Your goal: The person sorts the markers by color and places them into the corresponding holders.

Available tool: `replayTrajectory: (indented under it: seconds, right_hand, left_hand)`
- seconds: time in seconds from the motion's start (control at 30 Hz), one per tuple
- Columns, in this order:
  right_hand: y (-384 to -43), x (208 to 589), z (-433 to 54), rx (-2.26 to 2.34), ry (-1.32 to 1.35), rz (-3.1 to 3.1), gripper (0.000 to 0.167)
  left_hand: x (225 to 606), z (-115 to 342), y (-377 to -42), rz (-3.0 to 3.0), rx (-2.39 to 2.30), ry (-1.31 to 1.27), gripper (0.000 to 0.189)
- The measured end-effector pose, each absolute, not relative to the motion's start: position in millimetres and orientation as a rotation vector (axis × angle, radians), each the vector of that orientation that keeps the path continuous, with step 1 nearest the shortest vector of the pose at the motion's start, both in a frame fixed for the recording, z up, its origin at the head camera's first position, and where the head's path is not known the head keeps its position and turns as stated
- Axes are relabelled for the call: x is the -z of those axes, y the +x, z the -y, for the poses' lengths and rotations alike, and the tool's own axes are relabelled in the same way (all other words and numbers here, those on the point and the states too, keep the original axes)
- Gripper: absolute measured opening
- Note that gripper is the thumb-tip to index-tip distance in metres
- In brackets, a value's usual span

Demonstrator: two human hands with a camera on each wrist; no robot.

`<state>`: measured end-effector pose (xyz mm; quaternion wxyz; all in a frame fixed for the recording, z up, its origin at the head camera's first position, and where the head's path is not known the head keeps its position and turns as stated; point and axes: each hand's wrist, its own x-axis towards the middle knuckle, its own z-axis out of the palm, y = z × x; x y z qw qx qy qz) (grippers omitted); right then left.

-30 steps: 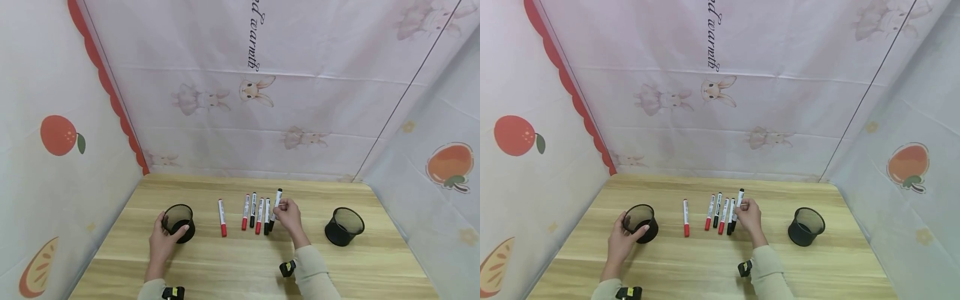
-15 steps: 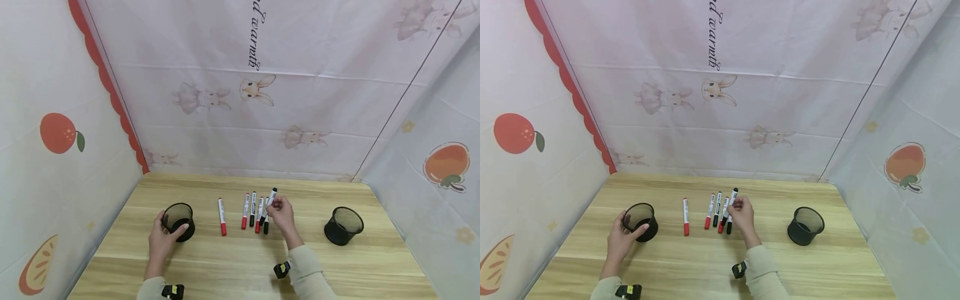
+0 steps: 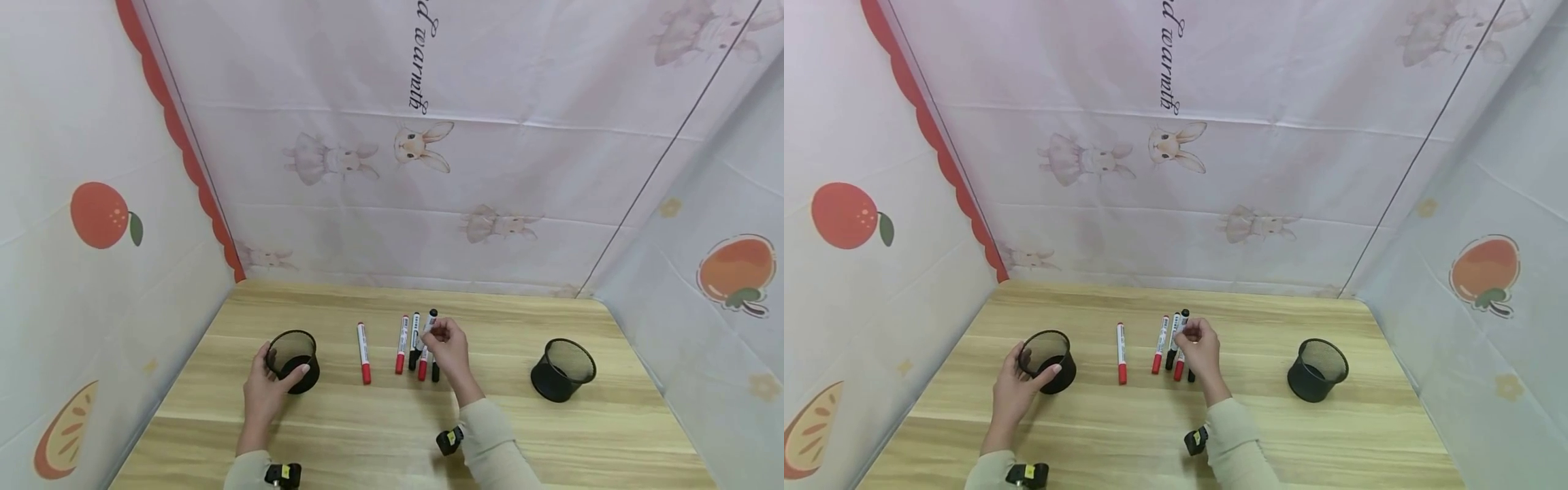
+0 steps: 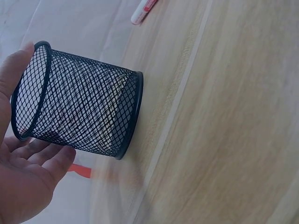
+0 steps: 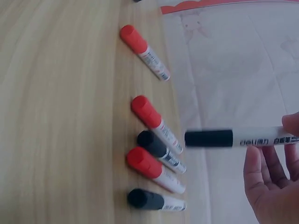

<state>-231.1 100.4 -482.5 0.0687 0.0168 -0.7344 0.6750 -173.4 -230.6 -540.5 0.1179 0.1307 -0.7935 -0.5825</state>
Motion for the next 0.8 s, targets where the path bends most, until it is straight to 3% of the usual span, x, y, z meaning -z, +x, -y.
replayTrajectory:
  seconds: [0.3,0.8]
  right_hand:
    - [-223.4,459.4,-86.9,-2.022,0.046,2.244,0.018]
    - [-216.4,457.8,-57.3,-2.053,0.062,2.069,0.02]
  left_hand:
    - [541.7,231.2,-175.1,2.322,1.683,0.386,0.103]
    - [539.7,231.4,-173.2,2.352,1.673,0.398,0.105]
